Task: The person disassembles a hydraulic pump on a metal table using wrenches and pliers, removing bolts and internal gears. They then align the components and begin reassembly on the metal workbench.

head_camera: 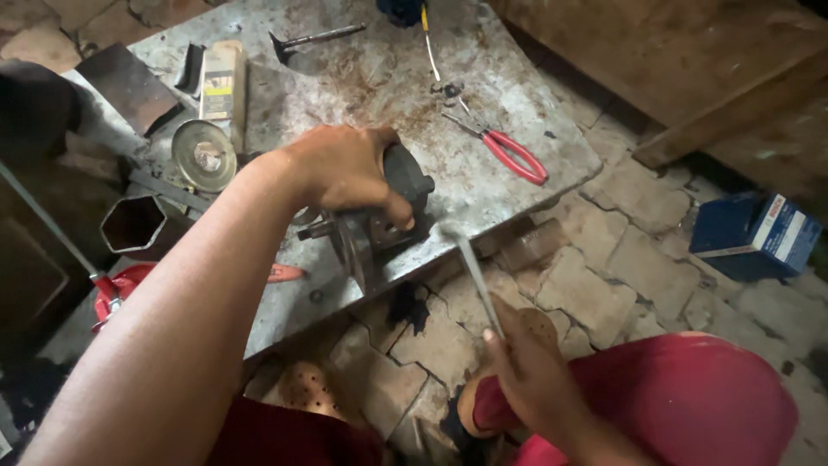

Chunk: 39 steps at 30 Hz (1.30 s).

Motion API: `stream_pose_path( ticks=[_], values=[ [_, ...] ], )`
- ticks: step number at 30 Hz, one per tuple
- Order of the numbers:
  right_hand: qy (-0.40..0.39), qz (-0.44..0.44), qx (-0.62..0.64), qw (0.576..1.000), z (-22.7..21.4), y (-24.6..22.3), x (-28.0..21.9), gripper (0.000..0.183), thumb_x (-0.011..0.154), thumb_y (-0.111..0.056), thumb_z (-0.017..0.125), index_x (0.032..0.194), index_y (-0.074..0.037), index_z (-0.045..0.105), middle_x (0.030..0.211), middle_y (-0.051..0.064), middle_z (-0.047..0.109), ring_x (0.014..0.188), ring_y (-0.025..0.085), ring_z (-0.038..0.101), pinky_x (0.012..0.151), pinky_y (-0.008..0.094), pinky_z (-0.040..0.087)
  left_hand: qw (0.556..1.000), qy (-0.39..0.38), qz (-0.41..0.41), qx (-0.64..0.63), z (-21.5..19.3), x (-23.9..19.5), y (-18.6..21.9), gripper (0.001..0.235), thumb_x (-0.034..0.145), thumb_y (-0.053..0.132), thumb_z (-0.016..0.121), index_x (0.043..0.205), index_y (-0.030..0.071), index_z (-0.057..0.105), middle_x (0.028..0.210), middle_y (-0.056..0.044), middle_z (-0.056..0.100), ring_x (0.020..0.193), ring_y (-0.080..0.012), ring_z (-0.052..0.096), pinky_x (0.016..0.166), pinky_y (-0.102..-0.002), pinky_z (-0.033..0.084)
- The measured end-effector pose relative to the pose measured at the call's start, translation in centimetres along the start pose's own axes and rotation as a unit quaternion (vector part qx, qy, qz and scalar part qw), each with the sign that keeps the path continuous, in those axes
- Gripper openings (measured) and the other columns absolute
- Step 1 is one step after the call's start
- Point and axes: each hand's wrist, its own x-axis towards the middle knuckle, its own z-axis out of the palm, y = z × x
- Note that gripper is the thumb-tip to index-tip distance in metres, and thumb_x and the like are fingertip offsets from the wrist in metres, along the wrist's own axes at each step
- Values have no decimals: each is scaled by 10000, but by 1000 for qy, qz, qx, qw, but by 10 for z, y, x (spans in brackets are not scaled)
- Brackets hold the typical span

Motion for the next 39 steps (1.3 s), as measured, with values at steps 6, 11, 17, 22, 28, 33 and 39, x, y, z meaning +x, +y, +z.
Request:
stream_pose_path(
  ticks=[6, 11, 17, 22, 28, 33, 39],
  values=[
    [-162, 47, -101, 980, -61, -37, 33, 455, 922, -224, 579, 1366, -133, 560, 910, 217, 692, 876, 395, 678, 754, 482, 539, 999, -4, -8, 37, 1, 2, 3, 974, 548, 593, 807, 1328, 54, 584, 1116, -223, 734, 1057, -379, 706, 905, -454, 548],
    [-305, 148, -62, 939, -97, -73, 71, 239, 945, -218, 549, 1128, -70, 587, 616, 123, 674, 497, 248, 667, 492, 408, 560, 1000, -6, -15, 15, 0, 2, -1, 961, 549, 575, 799, 1338, 70, 584, 1127, -214, 737, 1065, -373, 706, 917, -452, 544],
    [-441, 239, 13, 865, -136, -107, 119, 256, 1019, -250, 523, 1255, -249, 621, 594, -24, 520, 415, 106, 461, 373, 299, 411, 999, -21, -32, 14, -1, 2, 4, 1061, 544, 582, 815, 1425, 93, 483, 1141, -201, 735, 1055, -340, 707, 927, -419, 545],
    [-443, 238, -44, 863, -134, -101, 127, 228, 989, -263, 525, 1100, -89, 622, 594, -4, 529, 407, 104, 480, 374, 288, 416, 999, -26, -35, 8, 0, 0, 3, 933, 555, 574, 803, 1322, 88, 586, 1045, -208, 777, 1002, -337, 729, 913, -431, 551],
    [-130, -104, -75, 983, -53, -20, 38, 403, 933, -223, 620, 1305, -93, 536, 835, 181, 686, 721, 376, 664, 645, 467, 534, 1000, 1, -9, 30, 3, 0, 2, 895, 546, 582, 820, 1259, 82, 613, 1052, -203, 742, 996, -380, 713, 911, -456, 546],
    [-50, -25, -221, 974, 18, 5, 18, 520, 937, -274, 581, 1440, -156, 521, 661, 181, 649, 678, 397, 636, 701, 527, 489, 999, 32, 15, 31, 8, -4, 5, 1006, 540, 617, 853, 1340, 92, 544, 1102, -234, 706, 1018, -414, 680, 907, -467, 523],
    [-28, 128, 75, 989, -17, 2, 12, 543, 992, -220, 555, 1514, -157, 420, 685, 149, 641, 598, 290, 638, 582, 412, 502, 995, 18, -7, 97, 7, -22, 26, 885, 625, 590, 805, 1301, 69, 569, 1094, -218, 746, 1036, -381, 713, 942, -450, 530]
  ],
)
